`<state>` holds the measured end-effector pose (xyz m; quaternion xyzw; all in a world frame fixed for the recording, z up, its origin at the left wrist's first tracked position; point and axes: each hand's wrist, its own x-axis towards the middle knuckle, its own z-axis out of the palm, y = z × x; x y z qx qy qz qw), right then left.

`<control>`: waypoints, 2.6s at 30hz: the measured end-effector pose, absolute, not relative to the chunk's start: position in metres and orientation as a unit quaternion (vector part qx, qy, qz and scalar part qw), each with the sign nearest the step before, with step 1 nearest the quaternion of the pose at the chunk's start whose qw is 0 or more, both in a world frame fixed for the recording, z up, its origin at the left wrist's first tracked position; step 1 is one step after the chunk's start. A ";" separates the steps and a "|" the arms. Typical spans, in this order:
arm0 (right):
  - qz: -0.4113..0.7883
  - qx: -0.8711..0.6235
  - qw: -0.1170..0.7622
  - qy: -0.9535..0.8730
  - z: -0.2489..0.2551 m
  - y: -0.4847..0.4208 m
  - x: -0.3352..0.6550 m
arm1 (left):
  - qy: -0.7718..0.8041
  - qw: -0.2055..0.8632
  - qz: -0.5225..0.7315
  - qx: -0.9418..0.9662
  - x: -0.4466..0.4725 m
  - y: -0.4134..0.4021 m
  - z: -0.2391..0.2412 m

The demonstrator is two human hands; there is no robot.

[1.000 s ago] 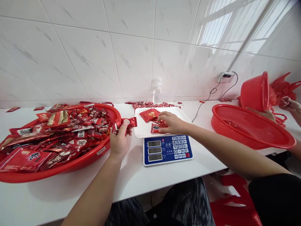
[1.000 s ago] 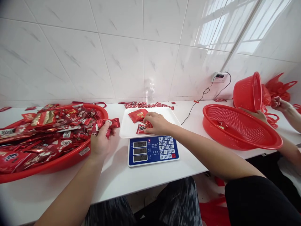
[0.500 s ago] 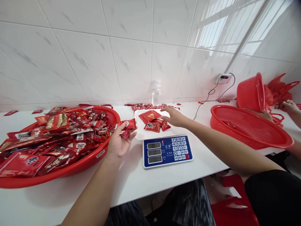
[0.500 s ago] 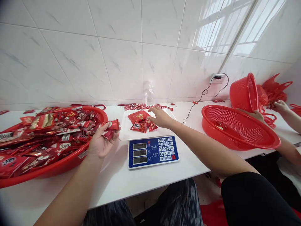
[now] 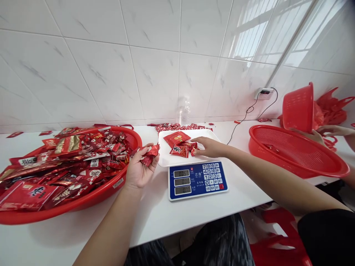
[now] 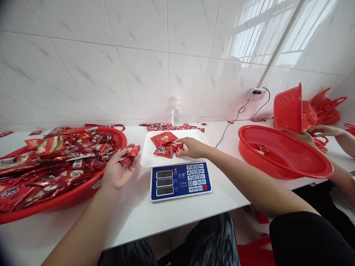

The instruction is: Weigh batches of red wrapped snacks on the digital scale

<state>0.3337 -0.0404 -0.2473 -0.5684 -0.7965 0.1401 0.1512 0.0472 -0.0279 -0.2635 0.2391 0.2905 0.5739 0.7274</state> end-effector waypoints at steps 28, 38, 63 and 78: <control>0.094 -0.610 0.171 -0.768 -0.242 -0.038 0.325 | 0.235 0.753 0.522 0.324 0.044 -0.031 -0.274; 0.048 -0.577 0.204 -0.789 -0.242 -0.030 0.305 | 0.227 0.725 0.500 0.415 0.048 -0.036 -0.278; 0.042 -0.427 -0.045 -0.902 -0.240 0.048 0.034 | 0.054 0.795 0.031 0.604 0.032 -0.052 -0.286; 0.145 -0.466 0.234 -0.841 -0.195 0.022 0.165 | 0.079 0.794 0.057 0.601 0.034 -0.045 -0.292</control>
